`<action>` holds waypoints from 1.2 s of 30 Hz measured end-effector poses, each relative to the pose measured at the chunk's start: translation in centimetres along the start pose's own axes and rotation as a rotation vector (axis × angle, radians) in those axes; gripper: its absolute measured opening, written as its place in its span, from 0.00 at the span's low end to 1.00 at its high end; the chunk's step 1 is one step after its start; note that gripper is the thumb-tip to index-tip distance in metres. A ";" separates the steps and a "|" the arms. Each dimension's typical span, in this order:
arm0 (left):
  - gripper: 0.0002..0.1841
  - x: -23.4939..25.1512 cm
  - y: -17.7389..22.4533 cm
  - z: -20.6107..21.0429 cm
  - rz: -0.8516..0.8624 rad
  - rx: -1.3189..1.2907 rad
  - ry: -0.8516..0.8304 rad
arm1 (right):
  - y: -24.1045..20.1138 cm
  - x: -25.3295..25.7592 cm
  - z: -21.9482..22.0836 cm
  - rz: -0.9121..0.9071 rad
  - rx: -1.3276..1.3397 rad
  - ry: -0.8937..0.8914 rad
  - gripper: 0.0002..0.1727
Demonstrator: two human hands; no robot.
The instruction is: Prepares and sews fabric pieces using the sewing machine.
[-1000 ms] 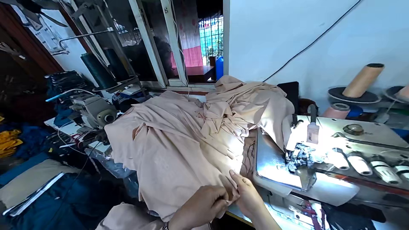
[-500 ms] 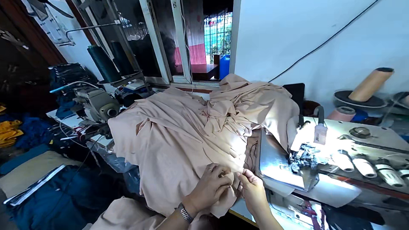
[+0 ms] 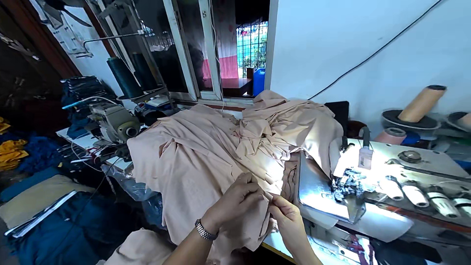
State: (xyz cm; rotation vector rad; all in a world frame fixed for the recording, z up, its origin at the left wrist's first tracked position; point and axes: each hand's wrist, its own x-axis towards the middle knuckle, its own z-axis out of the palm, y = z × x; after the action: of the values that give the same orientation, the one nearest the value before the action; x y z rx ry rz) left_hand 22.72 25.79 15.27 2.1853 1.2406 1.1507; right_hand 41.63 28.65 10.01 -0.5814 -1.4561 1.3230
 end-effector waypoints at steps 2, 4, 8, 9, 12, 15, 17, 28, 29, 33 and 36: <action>0.12 0.1 0.0 -0.3 -0.019 -0.016 -0.012 | -0.2 0.0 0.1 -0.017 -0.021 -0.021 0.19; 0.10 0.4 0.1 -0.6 -0.039 -0.089 -0.049 | -0.3 0.0 0.2 -0.033 -0.046 -0.035 0.20; 0.08 1.2 0.1 -1.2 -0.086 -0.186 -0.132 | -0.3 0.1 0.4 -0.068 -0.070 -0.048 0.21; 0.07 1.4 0.2 -1.4 -0.110 -0.203 -0.147 | -0.4 0.2 0.4 -0.074 -0.070 -0.050 0.21; 0.03 1.8 0.6 -1.5 -0.185 -0.233 -0.124 | -0.7 0.4 0.8 -0.082 -0.052 -0.036 0.15; 0.04 2.0 1.0 -1.6 -0.196 -0.223 -0.081 | -0.6 0.6 1.2 -0.120 -0.037 0.016 0.08; 0.04 2.0 1.1 -1.7 -0.163 -0.255 -0.028 | -0.4 0.9 1.2 -0.141 0.010 0.027 0.07; 0.01 2.0 1.7 -2.7 -0.143 -0.287 0.226 | 2.5 -1.7 -0.1 0.050 0.002 -0.124 0.18; 0.02 2.0 1.7 -2.7 -0.142 -0.287 0.242 | 2.9 -2.1 -0.1 0.070 0.020 -0.128 0.18; 0.02 1.9 1.5 -2.7 -0.130 -0.287 0.256 | 3.0 -3.3 0.2 0.114 0.047 -0.165 0.11; 0.01 2.0 0.8 -2.7 -0.113 -0.299 0.262 | 3.0 -3.9 0.6 0.132 0.028 -0.140 0.07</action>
State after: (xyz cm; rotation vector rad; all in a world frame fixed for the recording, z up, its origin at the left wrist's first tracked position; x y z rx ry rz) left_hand 21.55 26.85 18.34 1.7678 1.1855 1.5024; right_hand 41.60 25.82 5.96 -0.5842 -1.5318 1.5105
